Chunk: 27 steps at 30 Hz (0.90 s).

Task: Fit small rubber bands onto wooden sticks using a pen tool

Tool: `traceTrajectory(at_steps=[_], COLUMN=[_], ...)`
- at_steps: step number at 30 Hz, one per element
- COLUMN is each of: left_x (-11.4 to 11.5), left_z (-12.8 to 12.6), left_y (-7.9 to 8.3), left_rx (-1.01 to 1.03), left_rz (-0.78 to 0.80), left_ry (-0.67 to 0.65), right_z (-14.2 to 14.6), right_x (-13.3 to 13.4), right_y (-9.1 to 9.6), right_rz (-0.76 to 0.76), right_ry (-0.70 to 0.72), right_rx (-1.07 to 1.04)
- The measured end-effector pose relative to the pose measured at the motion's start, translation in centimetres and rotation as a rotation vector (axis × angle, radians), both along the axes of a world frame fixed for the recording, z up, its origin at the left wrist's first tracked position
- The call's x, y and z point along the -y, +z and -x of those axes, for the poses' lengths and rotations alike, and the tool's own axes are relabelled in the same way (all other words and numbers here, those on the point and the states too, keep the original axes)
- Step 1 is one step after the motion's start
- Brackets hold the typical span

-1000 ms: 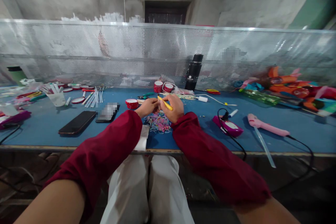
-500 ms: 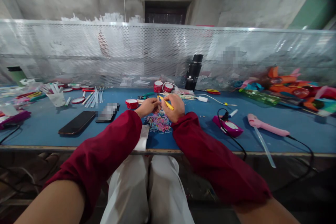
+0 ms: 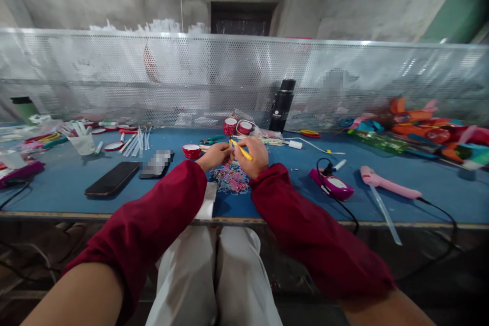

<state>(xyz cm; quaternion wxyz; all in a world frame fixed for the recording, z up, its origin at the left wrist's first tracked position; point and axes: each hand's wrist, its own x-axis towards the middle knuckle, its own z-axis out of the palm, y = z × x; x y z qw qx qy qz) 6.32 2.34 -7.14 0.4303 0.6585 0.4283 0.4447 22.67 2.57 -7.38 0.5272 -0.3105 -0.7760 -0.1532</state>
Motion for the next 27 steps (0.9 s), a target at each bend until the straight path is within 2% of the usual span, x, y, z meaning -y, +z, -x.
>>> traceTrajectory(at_steps=[5,13,27], left_x=[-0.13,0.01,-0.3], left_z=[0.04,0.02,0.15], left_y=[-0.14,0.08,-0.08], left_rx=[0.025,-0.022,-0.06], left_rz=[0.005,0.0,-0.115], left_ry=[-0.021,0.021,-0.004], right_z=[0.01,0.0,0.0], right_x=[-0.02,-0.07,0.06], right_y=[-0.03,-0.03,0.0], right_rz=[0.017,0.022,0.012], right_ry=[0.006,0.015,0.006], right_rx=[0.001,0.008,-0.003])
